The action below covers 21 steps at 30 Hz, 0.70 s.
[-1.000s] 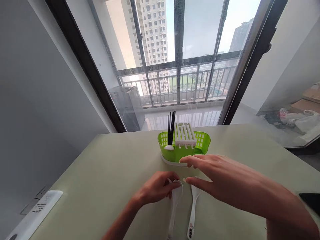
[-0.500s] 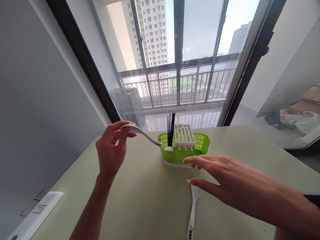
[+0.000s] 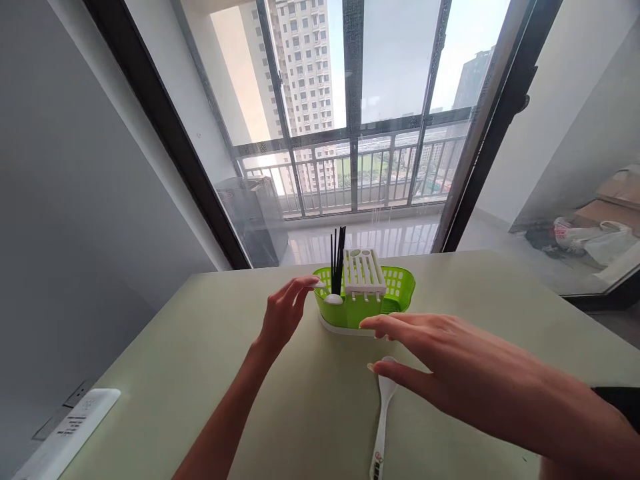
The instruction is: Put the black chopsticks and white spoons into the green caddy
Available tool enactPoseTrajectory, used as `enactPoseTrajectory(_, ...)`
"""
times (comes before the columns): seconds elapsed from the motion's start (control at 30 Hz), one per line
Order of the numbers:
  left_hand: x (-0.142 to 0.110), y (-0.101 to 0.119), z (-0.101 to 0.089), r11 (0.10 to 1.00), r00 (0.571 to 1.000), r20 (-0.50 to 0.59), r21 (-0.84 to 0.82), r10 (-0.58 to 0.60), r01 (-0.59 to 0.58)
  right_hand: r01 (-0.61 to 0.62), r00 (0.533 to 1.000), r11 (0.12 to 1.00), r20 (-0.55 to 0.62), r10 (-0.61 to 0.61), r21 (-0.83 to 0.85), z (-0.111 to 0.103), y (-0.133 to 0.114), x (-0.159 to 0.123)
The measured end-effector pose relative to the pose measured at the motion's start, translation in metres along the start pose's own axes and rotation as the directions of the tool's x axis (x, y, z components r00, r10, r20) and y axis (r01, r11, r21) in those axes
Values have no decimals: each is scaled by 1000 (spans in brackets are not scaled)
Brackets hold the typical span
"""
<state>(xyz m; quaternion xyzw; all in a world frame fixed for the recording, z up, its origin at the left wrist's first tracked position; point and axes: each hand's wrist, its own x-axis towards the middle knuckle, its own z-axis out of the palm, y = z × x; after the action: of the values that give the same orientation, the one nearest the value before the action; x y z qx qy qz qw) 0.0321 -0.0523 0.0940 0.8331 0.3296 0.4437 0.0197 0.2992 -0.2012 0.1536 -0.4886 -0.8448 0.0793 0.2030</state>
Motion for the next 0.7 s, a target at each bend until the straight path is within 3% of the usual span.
enactPoseTrajectory(0.2, -3, -5, 7, 996, 997, 66, 75, 34, -39, 10, 1000, 1000, -29, -10, 9, 3, 4, -1)
enactPoseTrajectory(0.43, -3, 4, -3, 999, 991, 135, 37, -7, 2, 14, 999, 1000, -31, -14, 14, 2, 3, -2)
enactPoseTrajectory(0.5, -10, 10, -5, 997, 996, 95, 73, 0, -7, 11, 999, 1000, -38, -11, 17, 1, 2, -2)
enactPoseTrajectory(0.63, -42, 30, 4, 985, 983, -183, 174, 21, 12, 10, 998, 1000, -58, -8, 18, -3, 1, -3)
enactPoseTrajectory(0.67, -52, 37, 9, 986, 983, -180, 165, 27, 3, 9, 998, 1000, -59, -7, 20, -4, 0, -3)
enactPoseTrajectory(0.7, -61, 45, 16, 992, 994, -108, 127, 30, -16, 6, 998, 1000, -57, -5, 24, -5, 0, -3)
